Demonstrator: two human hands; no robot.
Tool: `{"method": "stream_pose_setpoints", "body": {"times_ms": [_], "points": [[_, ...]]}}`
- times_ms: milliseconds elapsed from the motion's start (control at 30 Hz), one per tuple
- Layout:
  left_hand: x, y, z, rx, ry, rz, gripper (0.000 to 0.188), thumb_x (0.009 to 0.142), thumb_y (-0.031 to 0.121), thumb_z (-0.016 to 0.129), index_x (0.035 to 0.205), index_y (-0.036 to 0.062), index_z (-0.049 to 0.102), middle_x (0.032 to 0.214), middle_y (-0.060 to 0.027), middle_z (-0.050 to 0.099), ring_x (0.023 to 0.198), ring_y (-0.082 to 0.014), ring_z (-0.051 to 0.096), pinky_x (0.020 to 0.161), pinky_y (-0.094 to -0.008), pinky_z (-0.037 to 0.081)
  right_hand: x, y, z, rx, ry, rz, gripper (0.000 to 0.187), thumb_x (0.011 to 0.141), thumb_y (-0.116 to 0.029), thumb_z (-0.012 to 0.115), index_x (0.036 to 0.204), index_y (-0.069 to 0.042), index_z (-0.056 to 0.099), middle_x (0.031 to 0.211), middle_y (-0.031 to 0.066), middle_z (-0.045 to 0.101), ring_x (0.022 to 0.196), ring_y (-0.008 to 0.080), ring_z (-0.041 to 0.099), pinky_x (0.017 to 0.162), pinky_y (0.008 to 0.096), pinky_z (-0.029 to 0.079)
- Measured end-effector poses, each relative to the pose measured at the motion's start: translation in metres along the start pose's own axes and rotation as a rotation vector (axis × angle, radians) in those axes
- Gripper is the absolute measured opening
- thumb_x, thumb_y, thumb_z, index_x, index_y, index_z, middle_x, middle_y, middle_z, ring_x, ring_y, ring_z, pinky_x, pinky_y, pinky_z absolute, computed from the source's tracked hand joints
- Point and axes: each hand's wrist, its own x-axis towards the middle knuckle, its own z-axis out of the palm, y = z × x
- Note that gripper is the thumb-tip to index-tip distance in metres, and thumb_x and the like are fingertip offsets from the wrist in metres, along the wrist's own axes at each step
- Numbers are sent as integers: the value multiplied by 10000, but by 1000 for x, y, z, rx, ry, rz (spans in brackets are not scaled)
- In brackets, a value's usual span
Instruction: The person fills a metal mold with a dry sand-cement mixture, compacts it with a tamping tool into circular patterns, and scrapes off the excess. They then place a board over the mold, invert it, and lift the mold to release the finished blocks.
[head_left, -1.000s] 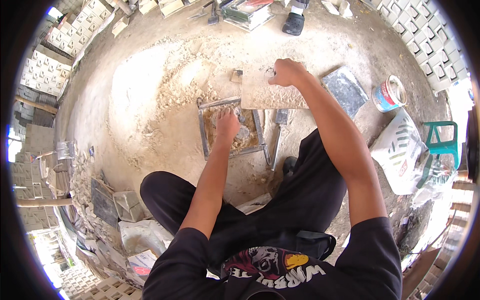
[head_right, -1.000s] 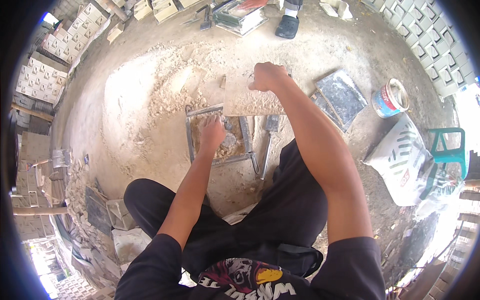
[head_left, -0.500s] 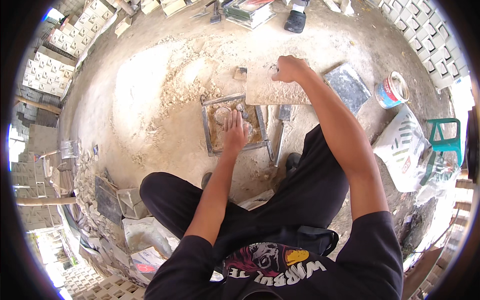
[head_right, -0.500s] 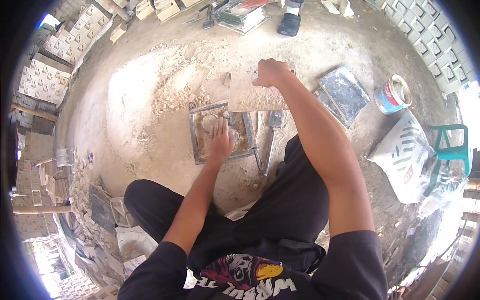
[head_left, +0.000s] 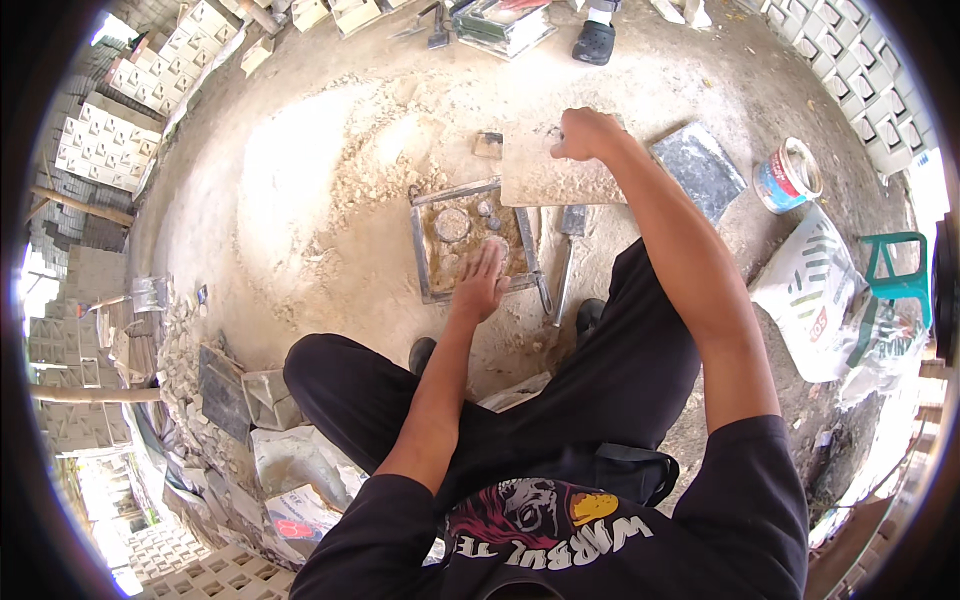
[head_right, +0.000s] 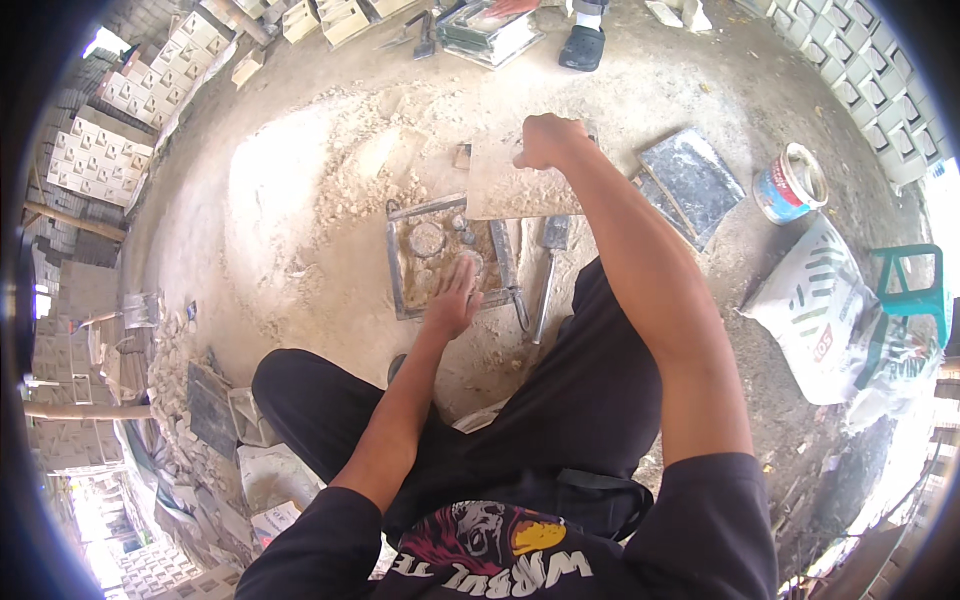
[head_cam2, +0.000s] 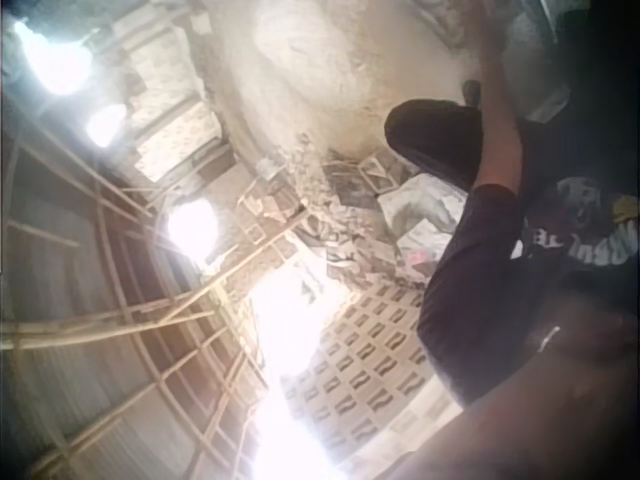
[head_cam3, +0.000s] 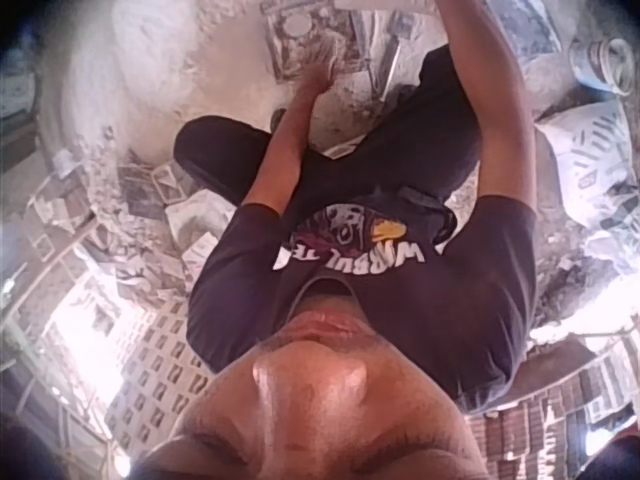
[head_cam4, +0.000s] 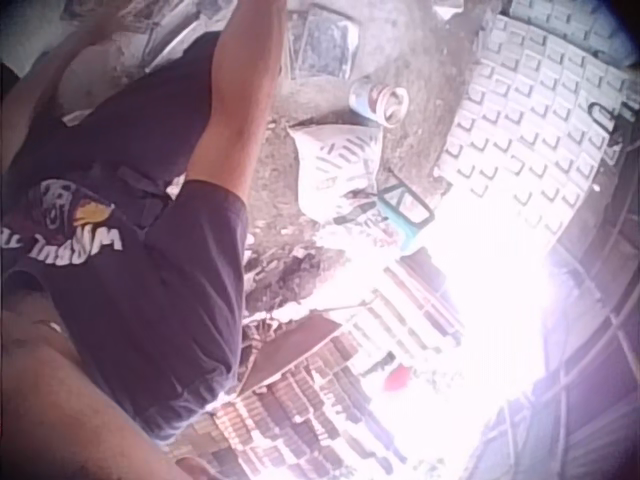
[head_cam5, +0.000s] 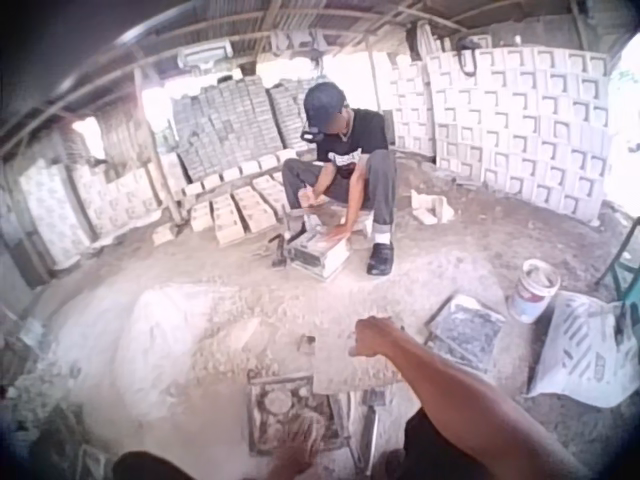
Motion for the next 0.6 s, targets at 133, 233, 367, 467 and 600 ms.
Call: {"method": "stream_pose_setpoints", "body": {"times_ms": [133,233,367,467,600], "points": [[-13,-16,0,155,96,-209,708,966,423,405,1492,1,188,1564,-151,197,1453,-282,166,1173,-492,86,-1,5,1,10,21,-17,461,744,-373,698,1033,-14,680,1054,157,692,994,303,662,887,444,494],[-25,-22,-1,132,136,-378,736,961,441,405,1494,-6,165,1563,-169,186,1451,-296,171,1172,-498,82,1,6,3,5,31,-28,451,738,-370,697,1015,-13,682,1034,155,696,983,301,664,876,441,497],[-44,-25,3,90,133,-485,755,958,450,411,1488,-27,162,1552,-205,189,1447,-314,175,1170,-506,85,7,-1,4,-13,5,-23,441,736,-367,697,999,-14,684,1015,148,700,964,297,666,869,438,495],[-51,-5,6,76,121,-465,764,962,446,410,1479,-52,148,1544,-228,185,1444,-343,163,1164,-521,79,10,0,7,-20,3,-18,435,737,-365,697,996,-15,685,1011,146,700,955,297,667,870,440,491],[-53,-9,6,69,139,-472,767,957,431,419,1477,-59,140,1539,-237,188,1441,-361,157,1161,-528,78,15,-17,10,-7,16,-56,429,737,-356,695,999,-16,685,1012,148,700,958,307,665,884,458,482]]}}
